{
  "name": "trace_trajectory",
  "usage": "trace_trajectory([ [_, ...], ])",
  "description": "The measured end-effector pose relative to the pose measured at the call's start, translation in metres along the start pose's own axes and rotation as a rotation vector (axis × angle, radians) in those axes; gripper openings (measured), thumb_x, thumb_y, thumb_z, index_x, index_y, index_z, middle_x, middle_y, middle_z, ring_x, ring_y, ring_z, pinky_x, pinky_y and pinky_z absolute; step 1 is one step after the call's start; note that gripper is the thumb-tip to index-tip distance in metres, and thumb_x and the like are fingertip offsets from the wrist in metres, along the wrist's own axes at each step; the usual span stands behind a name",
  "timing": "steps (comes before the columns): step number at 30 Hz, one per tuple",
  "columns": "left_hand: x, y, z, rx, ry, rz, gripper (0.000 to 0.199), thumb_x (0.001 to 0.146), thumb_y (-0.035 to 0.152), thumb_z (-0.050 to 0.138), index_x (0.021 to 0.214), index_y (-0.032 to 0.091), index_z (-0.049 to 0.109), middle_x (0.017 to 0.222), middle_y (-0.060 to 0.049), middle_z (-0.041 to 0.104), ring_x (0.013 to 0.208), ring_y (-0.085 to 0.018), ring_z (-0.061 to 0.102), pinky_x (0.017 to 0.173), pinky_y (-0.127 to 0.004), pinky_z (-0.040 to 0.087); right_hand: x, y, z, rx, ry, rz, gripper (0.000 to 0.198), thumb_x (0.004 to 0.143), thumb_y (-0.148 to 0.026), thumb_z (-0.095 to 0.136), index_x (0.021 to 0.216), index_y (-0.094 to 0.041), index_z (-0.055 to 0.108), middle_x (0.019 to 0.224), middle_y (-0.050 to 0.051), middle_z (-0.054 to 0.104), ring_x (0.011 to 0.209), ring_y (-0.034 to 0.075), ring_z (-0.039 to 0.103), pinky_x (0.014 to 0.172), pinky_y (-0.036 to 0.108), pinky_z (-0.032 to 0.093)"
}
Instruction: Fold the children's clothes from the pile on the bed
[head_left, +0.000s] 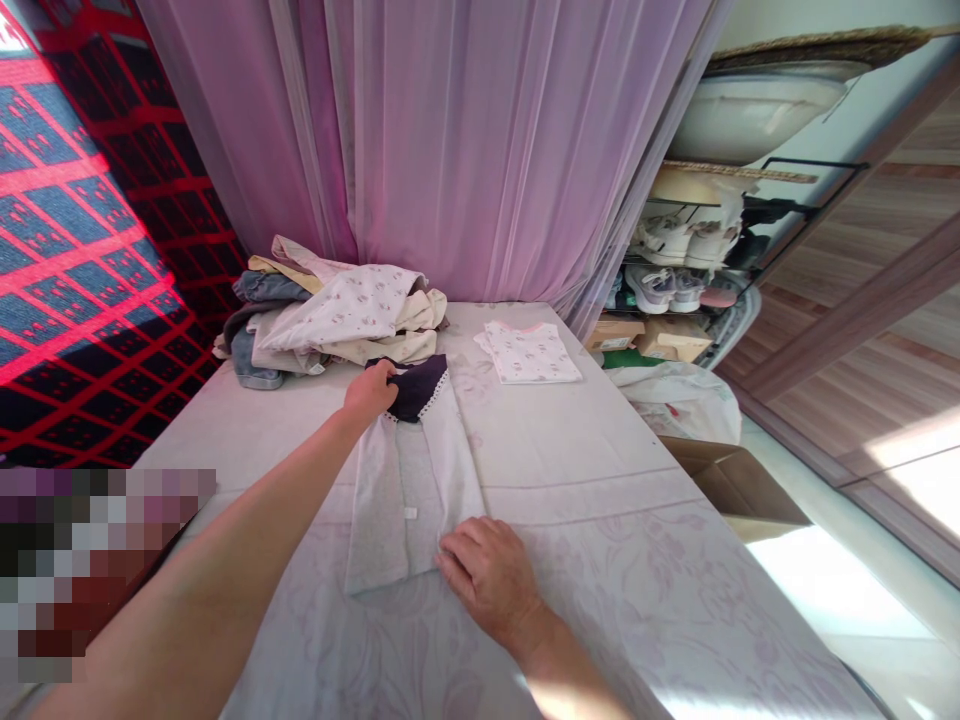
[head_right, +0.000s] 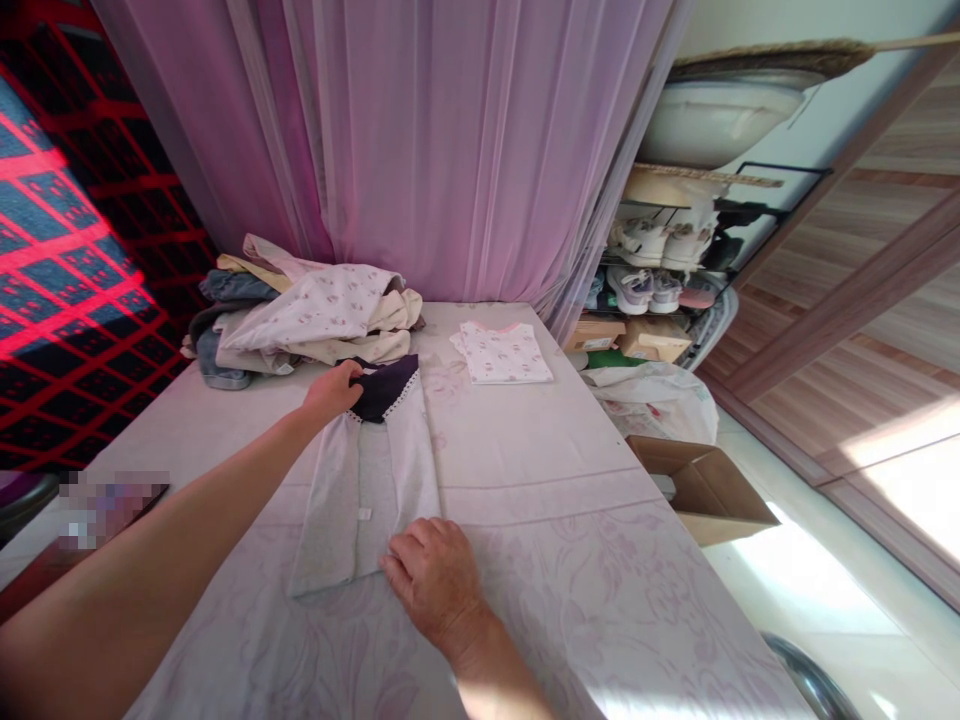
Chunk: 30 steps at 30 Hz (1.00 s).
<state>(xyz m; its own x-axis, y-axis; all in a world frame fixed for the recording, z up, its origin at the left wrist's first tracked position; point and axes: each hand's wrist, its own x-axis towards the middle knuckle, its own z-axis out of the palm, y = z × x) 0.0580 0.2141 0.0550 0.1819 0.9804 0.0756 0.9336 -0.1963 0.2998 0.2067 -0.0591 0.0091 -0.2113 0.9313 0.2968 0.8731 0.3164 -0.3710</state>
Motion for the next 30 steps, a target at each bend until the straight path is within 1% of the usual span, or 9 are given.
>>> trace_trajectory([
  [2, -0.01, 0.005, -0.001, 0.009, 0.029, 0.04, 0.044, 0.078, 0.015, 0.05, 0.12, 0.026, 0.057, 0.125, -0.008, 0.059, 0.111, -0.026, 0.057, 0.089, -0.033, 0.044, 0.0, 0.001, -0.001, 0.006, -0.007, 0.006, 0.02, 0.093, -0.031, 0.052, 0.081, -0.023, 0.066, 0.077, 0.0, 0.064, 0.075, 0.014, 0.055, 0.069, 0.028, 0.035],
  [4, -0.024, 0.012, -0.002, 0.026, -0.015, 0.127, 0.038, 0.081, 0.018, 0.048, 0.117, 0.026, 0.06, 0.125, -0.008, 0.059, 0.113, -0.026, 0.056, 0.091, -0.033, 0.043, -0.001, 0.003, -0.003, 0.011, 0.006, 0.032, 0.023, 0.094, -0.029, 0.05, 0.079, -0.023, 0.066, 0.076, 0.0, 0.063, 0.074, 0.014, 0.055, 0.069, 0.028, 0.035],
  [7, -0.052, 0.023, 0.001, 0.044, -0.209, 0.24, 0.018, 0.083, 0.034, 0.054, 0.086, 0.028, 0.07, 0.092, -0.004, 0.07, 0.09, -0.025, 0.064, 0.077, -0.031, 0.045, -0.003, 0.011, -0.006, 0.02, 0.019, 0.107, 0.024, 0.093, -0.025, 0.049, 0.077, -0.023, 0.067, 0.075, 0.0, 0.063, 0.072, 0.013, 0.055, 0.069, 0.027, 0.036],
  [9, -0.07, 0.027, 0.005, 0.036, -0.315, 0.264, 0.021, 0.078, 0.044, 0.061, 0.068, 0.028, 0.069, 0.074, -0.001, 0.069, 0.076, -0.022, 0.065, 0.068, -0.029, 0.044, -0.002, 0.016, -0.006, 0.04, 0.014, 0.151, 0.021, 0.091, -0.023, 0.051, 0.077, -0.023, 0.067, 0.075, 0.0, 0.063, 0.072, 0.013, 0.056, 0.069, 0.026, 0.037],
  [11, -0.084, 0.029, 0.01, 0.002, -0.38, 0.259, 0.024, 0.074, 0.05, 0.065, 0.065, 0.029, 0.068, 0.07, 0.0, 0.068, 0.073, -0.022, 0.065, 0.064, -0.028, 0.043, -0.001, 0.019, -0.006, 0.058, 0.004, 0.176, 0.018, 0.09, -0.022, 0.053, 0.079, -0.023, 0.068, 0.076, -0.001, 0.063, 0.074, 0.013, 0.057, 0.069, 0.025, 0.038],
  [15, -0.101, 0.038, 0.019, -0.108, -0.373, 0.167, 0.017, 0.072, 0.045, 0.067, 0.073, 0.028, 0.067, 0.078, -0.001, 0.07, 0.079, -0.023, 0.066, 0.064, -0.029, 0.042, 0.002, 0.018, -0.004, 0.037, -0.005, 0.158, 0.017, 0.09, -0.022, 0.053, 0.085, -0.024, 0.069, 0.079, 0.0, 0.064, 0.075, 0.014, 0.058, 0.07, 0.025, 0.038],
  [21, -0.112, 0.049, 0.024, -0.149, -0.321, 0.131, 0.006, 0.082, 0.026, 0.054, 0.084, 0.025, 0.059, 0.09, -0.003, 0.07, 0.089, -0.021, 0.065, 0.071, -0.028, 0.043, 0.0, 0.016, -0.001, -0.042, 0.02, 0.093, 0.016, 0.089, -0.031, 0.057, 0.097, -0.025, 0.069, 0.082, 0.002, 0.065, 0.078, 0.017, 0.057, 0.071, 0.029, 0.038],
  [27, -0.121, 0.045, 0.019, -0.241, -0.494, 0.059, 0.035, 0.089, 0.042, 0.045, 0.116, 0.02, 0.05, 0.07, 0.002, 0.069, 0.054, -0.015, 0.064, 0.058, -0.025, 0.047, 0.001, 0.014, -0.001, -0.082, -0.003, 0.085, 0.02, 0.089, -0.037, 0.057, 0.102, -0.027, 0.069, 0.083, 0.002, 0.064, 0.078, 0.018, 0.057, 0.07, 0.03, 0.038],
  [30, -0.13, 0.043, 0.017, -0.274, -0.567, 0.056, 0.063, 0.083, 0.044, 0.053, 0.137, 0.019, 0.034, 0.075, 0.0, 0.071, 0.058, -0.017, 0.066, 0.056, -0.025, 0.048, 0.002, 0.013, -0.003, -0.08, -0.019, 0.084, 0.019, 0.089, -0.038, 0.057, 0.098, -0.027, 0.07, 0.082, 0.002, 0.064, 0.078, 0.018, 0.057, 0.071, 0.03, 0.038],
])
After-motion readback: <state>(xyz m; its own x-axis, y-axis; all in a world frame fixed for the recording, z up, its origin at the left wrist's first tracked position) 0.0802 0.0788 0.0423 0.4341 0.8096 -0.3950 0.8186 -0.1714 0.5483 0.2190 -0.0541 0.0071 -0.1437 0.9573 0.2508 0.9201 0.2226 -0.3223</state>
